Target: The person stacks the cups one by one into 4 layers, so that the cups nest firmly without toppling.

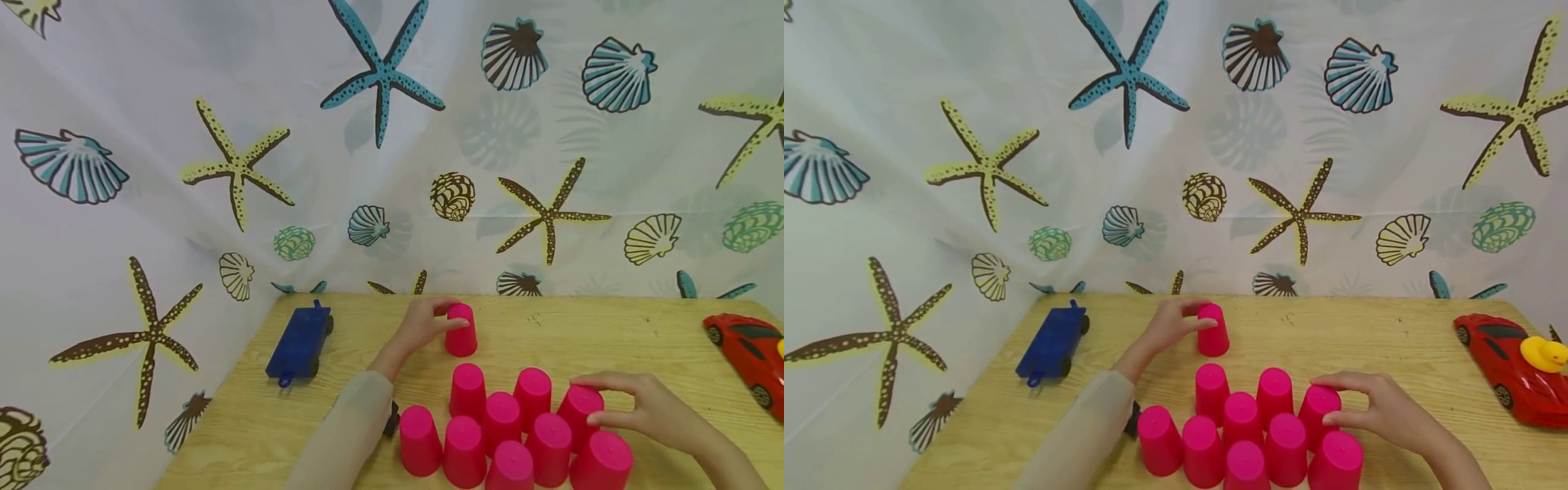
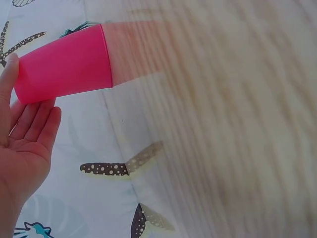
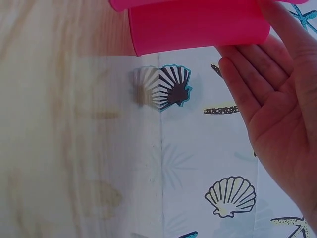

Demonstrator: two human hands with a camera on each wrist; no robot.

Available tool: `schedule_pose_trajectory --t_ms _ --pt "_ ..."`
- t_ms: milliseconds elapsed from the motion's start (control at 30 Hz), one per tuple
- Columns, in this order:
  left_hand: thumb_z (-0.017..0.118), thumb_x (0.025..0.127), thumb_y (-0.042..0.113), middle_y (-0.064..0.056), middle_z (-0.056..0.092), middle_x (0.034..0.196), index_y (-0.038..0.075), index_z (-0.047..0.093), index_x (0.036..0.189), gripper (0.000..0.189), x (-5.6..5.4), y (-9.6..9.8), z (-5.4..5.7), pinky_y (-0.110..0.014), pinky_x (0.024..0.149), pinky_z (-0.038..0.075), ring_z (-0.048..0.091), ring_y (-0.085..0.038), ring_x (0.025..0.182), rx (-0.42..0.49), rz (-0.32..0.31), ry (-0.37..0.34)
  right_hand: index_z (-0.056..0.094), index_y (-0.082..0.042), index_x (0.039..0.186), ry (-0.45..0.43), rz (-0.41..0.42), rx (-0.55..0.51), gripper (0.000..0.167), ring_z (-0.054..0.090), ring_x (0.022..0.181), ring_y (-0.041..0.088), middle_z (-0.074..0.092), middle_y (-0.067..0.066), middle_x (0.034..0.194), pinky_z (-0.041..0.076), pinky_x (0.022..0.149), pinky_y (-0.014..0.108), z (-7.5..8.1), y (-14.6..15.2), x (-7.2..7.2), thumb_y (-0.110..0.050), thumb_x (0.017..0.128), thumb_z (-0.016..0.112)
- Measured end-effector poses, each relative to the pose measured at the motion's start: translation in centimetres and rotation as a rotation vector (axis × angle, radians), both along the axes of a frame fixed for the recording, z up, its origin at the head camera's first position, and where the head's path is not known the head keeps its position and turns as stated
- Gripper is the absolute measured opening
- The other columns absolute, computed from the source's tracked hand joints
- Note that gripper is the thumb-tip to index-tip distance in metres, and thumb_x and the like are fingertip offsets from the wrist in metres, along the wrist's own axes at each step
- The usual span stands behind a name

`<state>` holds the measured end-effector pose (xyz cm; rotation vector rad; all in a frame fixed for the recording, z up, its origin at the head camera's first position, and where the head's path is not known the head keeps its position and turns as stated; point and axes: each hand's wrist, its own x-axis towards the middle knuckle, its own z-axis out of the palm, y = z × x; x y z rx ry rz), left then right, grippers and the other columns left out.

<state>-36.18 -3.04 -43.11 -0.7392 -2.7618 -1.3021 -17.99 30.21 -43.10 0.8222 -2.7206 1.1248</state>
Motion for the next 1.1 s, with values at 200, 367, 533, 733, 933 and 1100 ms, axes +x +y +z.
schedule_pose_trajectory --t_ms 200,367,533,733,933,1100 --pt "0.078 0.083 0.032 -0.01 0.067 0.129 0.008 0.063 0.13 0.054 0.0 -0.2 0.0 -0.041 0.099 0.054 0.063 -0.029 0.119 -0.019 0.0 0.0 0.066 -0.015 0.124 0.019 -0.011 0.007 0.043 0.057 0.106 -0.015 0.072 -0.004 0.116 0.058 0.078 0.022 0.0 -0.1 0.0 -0.027 0.083 0.077" --pt "0.078 0.083 0.03 -0.012 0.06 0.138 0.009 0.054 0.139 0.065 0.4 -1.3 -0.5 -0.045 0.105 0.05 0.056 -0.032 0.129 0.033 0.0 -0.036 0.067 -0.017 0.123 0.032 -0.063 0.015 0.045 0.057 0.104 -0.015 0.07 -0.014 0.115 0.057 0.077 0.022 -0.5 0.1 0.4 -0.026 0.08 0.079" --pt "0.078 0.084 0.027 -0.01 0.06 0.139 0.01 0.053 0.14 0.064 1.1 -3.4 0.1 -0.046 0.108 0.046 0.054 -0.03 0.132 0.173 0.02 0.007 0.068 -0.018 0.121 0.088 -0.176 0.026 0.049 0.056 0.102 -0.017 0.069 -0.02 0.113 0.056 0.076 0.02 -0.6 1.1 0.7 -0.023 0.075 0.083" --pt "0.078 0.084 0.024 -0.003 0.06 0.14 0.015 0.054 0.14 0.061 2.4 -6.1 1.6 -0.041 0.111 0.044 0.054 -0.02 0.133 0.276 -0.008 0.054 0.071 -0.015 0.117 0.306 -0.309 -0.03 0.055 0.048 0.104 -0.027 0.06 -0.035 0.112 0.043 0.081 0.0 -0.3 1.5 0.6 -0.013 0.065 0.089" --pt "0.077 0.084 0.016 -0.006 0.061 0.139 0.012 0.054 0.139 0.06 5.0 -8.1 3.1 -0.041 0.111 0.043 0.054 -0.022 0.133 0.269 -0.114 0.094 0.069 -0.016 0.122 0.501 -0.404 -0.074 0.068 0.04 0.113 -0.032 0.05 -0.043 0.12 0.028 0.091 -0.009 0.4 0.7 -0.2 -0.006 0.058 0.09" --pt "0.078 0.083 0.016 -0.004 0.061 0.139 0.016 0.054 0.14 0.061 8.1 -9.4 3.5 -0.038 0.109 0.045 0.055 -0.019 0.132 0.185 -0.204 0.077 0.068 -0.014 0.124 0.568 -0.4 -0.107 0.072 0.043 0.115 -0.029 0.05 -0.043 0.123 0.03 0.093 -0.008 1.3 -0.3 -1.5 0.003 0.056 0.089"
